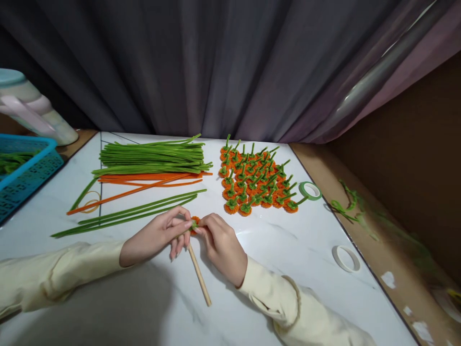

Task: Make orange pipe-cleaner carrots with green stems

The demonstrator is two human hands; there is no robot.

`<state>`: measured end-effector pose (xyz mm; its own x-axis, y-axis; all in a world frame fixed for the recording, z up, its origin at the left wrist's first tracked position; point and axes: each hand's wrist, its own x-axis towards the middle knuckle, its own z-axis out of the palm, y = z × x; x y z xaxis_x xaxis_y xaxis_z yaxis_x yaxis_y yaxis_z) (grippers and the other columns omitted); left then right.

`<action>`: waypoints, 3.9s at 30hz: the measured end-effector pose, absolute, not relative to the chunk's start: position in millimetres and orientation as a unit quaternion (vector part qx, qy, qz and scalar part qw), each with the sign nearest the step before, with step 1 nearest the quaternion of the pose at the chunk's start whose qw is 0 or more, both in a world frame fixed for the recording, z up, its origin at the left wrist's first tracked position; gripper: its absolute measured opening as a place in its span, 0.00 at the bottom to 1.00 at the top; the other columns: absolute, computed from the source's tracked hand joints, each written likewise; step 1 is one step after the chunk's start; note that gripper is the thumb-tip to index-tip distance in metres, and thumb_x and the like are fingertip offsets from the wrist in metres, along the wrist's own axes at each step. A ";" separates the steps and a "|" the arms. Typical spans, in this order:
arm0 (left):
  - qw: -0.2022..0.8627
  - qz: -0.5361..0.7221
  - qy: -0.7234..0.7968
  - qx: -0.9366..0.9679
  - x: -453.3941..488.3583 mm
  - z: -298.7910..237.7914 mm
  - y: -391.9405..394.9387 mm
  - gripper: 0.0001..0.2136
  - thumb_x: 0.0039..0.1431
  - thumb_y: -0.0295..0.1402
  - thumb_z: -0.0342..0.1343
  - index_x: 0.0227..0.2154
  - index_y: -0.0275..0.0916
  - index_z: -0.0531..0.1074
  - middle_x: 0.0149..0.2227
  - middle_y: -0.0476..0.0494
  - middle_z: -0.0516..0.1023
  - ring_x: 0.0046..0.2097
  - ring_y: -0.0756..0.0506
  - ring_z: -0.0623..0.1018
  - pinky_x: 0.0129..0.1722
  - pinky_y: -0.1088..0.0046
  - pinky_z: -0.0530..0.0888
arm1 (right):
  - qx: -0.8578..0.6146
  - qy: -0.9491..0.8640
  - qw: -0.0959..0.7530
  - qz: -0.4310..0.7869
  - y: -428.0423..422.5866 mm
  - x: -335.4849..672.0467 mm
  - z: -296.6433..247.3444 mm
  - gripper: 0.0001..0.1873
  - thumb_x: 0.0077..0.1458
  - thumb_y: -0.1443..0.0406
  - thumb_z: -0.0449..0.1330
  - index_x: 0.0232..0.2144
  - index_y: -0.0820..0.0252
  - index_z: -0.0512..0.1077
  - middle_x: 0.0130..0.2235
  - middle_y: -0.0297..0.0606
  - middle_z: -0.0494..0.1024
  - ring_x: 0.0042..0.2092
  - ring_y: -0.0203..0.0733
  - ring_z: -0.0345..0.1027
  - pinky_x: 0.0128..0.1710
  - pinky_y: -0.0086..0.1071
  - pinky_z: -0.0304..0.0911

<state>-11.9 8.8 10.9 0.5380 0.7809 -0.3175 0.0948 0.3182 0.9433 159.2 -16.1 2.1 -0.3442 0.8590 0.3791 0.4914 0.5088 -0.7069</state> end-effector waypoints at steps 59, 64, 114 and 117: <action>0.008 0.293 0.209 0.933 -25.8 -4.7 8.0 0.11 0.63 0.27 0.40 0.28 0.34 0.65 0.13 0.54 0.65 0.13 0.54 0.63 0.14 0.78 0.58 | -0.410 -0.542 0.372 0.632 -16.7 154.5 3.3 0.16 0.52 0.55 0.57 0.25 0.61 0.64 0.27 0.33 0.63 0.29 0.35 0.56 0.31 0.31 0.52; -0.030 0.311 0.170 0.934 -24.4 -4.0 7.4 0.11 0.61 0.26 0.42 0.24 0.35 0.64 0.13 0.54 0.64 0.12 0.54 0.61 0.12 0.76 0.54 | -0.428 -0.548 0.374 0.614 -19.5 151.5 6.3 0.19 0.51 0.52 0.57 0.22 0.61 0.61 0.24 0.31 0.61 0.27 0.34 0.53 0.29 0.30 0.50; 0.509 0.264 0.381 0.726 -18.7 5.8 4.5 0.10 0.60 0.36 0.42 0.26 0.38 0.60 0.14 0.58 0.58 0.14 0.57 0.57 0.14 0.83 0.54 | -0.290 -0.891 0.303 -0.175 -16.7 175.6 -4.5 0.12 0.59 0.72 0.47 0.35 0.57 0.69 0.37 0.36 0.77 0.39 0.38 0.67 0.35 0.37 0.48; 0.672 0.260 0.373 0.585 -20.1 6.1 12.5 0.11 0.60 0.41 0.42 0.33 0.39 0.59 0.18 0.55 0.65 0.15 0.53 0.68 0.10 0.84 0.58 | -0.316 -0.874 0.297 -0.222 -16.6 179.3 -5.3 0.12 0.58 0.71 0.50 0.40 0.52 0.69 0.38 0.33 0.77 0.39 0.39 0.68 0.33 0.36 0.49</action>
<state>-20.1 12.5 6.1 0.5861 0.7858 -0.1975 0.0875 0.1809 0.9796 179.3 -16.6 -5.3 -0.6247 0.4193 0.6587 0.6831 0.7022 0.2008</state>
